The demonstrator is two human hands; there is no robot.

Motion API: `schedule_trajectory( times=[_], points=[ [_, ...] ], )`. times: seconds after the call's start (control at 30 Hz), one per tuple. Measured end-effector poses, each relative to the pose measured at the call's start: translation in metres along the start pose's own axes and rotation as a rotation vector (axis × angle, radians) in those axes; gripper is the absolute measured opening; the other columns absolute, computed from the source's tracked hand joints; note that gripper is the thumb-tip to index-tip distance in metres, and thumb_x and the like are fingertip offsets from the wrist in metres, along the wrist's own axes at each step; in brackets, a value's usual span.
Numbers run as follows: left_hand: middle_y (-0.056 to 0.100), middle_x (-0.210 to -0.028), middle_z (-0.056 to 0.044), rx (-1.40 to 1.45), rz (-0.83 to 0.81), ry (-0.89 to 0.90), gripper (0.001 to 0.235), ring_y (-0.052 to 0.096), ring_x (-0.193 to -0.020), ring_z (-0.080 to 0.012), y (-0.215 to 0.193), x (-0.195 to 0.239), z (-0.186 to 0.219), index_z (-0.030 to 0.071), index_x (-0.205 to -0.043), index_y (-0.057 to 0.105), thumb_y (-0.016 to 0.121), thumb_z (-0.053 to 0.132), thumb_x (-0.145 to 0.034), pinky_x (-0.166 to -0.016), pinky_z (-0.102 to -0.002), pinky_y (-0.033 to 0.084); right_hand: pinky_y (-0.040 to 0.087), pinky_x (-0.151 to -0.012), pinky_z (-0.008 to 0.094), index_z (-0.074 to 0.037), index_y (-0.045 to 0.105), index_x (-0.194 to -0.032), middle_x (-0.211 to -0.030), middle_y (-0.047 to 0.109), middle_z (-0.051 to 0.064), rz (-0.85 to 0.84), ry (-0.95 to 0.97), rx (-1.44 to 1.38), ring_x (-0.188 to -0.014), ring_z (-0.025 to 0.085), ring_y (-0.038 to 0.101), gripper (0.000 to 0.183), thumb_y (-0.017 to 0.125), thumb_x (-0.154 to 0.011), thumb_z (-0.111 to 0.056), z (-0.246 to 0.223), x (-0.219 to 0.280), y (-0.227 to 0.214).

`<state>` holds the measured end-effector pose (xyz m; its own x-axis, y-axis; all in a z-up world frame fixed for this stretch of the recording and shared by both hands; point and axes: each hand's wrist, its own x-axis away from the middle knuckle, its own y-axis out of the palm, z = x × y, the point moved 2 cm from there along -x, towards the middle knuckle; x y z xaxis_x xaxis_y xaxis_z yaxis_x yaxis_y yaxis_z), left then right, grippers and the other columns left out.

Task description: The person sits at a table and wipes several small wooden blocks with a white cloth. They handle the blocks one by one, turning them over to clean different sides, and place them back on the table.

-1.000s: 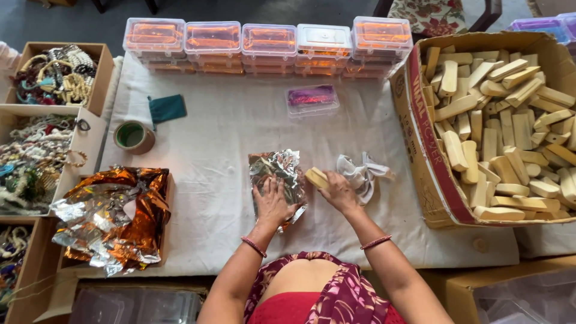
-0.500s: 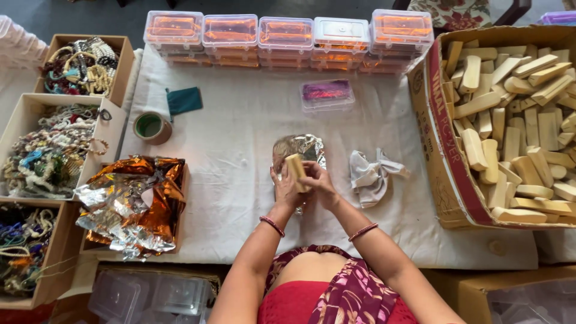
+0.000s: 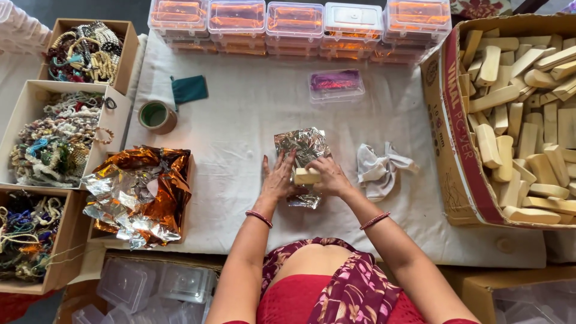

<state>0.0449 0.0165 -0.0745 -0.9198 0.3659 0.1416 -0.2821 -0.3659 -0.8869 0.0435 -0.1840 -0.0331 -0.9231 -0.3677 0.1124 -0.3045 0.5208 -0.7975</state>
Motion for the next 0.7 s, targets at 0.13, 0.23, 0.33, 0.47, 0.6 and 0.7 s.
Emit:
schedule_trajectory(
  times=[0.13,0.23,0.33,0.47,0.6,0.7],
  points=[
    [0.019,-0.174,0.004,-0.280,0.045,0.083,0.146,0.015,-0.157,-0.0236,-0.018,0.000,0.011,0.018,-0.168,0.010,0.088,0.063,-0.053,-0.120,-0.066,-0.006,0.049,-0.104,0.040,-0.022,0.070,-0.120,-0.119,0.063,0.006,-0.071,-0.001,0.089,-0.117,0.030,0.057,0.057,0.076,-0.064,-0.012,0.015,0.002,0.011],
    [0.016,-0.167,-0.013,-0.184,-0.131,0.029,0.123,0.009,-0.156,-0.0324,-0.039,0.009,0.037,0.019,-0.155,0.030,0.090,0.067,-0.058,-0.115,-0.067,-0.009,0.047,-0.105,0.045,-0.018,0.069,-0.119,-0.122,0.062,0.012,0.084,-0.106,0.048,-0.124,0.037,0.052,0.058,0.081,-0.062,-0.012,0.017,0.003,0.014],
    [0.038,-0.155,-0.016,-0.168,0.017,0.133,0.096,0.025,-0.150,-0.0330,-0.011,0.005,0.029,0.012,-0.139,0.052,0.089,0.059,-0.065,-0.115,-0.068,-0.006,0.046,-0.105,0.047,-0.017,0.068,-0.124,-0.130,0.061,0.014,0.092,-0.090,-0.013,-0.125,0.037,0.052,0.061,0.081,-0.064,-0.013,0.017,0.002,0.018],
    [0.061,-0.136,-0.003,-0.112,0.156,0.165,0.072,0.048,-0.139,-0.0205,0.000,0.009,0.025,0.016,-0.135,0.061,0.085,0.044,-0.074,-0.124,-0.063,0.007,0.048,-0.107,0.046,-0.016,0.069,-0.124,-0.131,0.063,0.014,0.160,-0.189,0.035,-0.125,0.037,0.055,0.056,0.080,-0.068,-0.014,0.036,0.004,0.020],
    [0.061,-0.136,-0.006,-0.045,0.276,0.182,0.074,0.051,-0.135,-0.0217,-0.001,0.012,0.027,0.019,-0.132,0.065,0.088,0.041,-0.065,-0.117,-0.057,0.015,0.050,-0.106,0.044,-0.006,0.059,-0.127,-0.131,0.057,0.016,0.132,-0.053,-0.181,-0.123,0.036,0.056,0.074,0.087,-0.061,-0.024,0.036,0.019,-0.008],
    [0.067,-0.127,-0.009,0.012,0.316,0.218,0.073,0.055,-0.128,-0.0256,-0.011,0.015,0.034,0.017,-0.126,0.068,0.087,0.048,-0.063,-0.113,-0.058,0.016,0.048,-0.111,0.042,-0.010,0.063,-0.124,-0.137,0.056,0.014,0.034,-0.087,-0.295,-0.131,0.033,0.056,0.068,0.092,-0.070,-0.038,0.023,0.033,-0.030]
  ],
)
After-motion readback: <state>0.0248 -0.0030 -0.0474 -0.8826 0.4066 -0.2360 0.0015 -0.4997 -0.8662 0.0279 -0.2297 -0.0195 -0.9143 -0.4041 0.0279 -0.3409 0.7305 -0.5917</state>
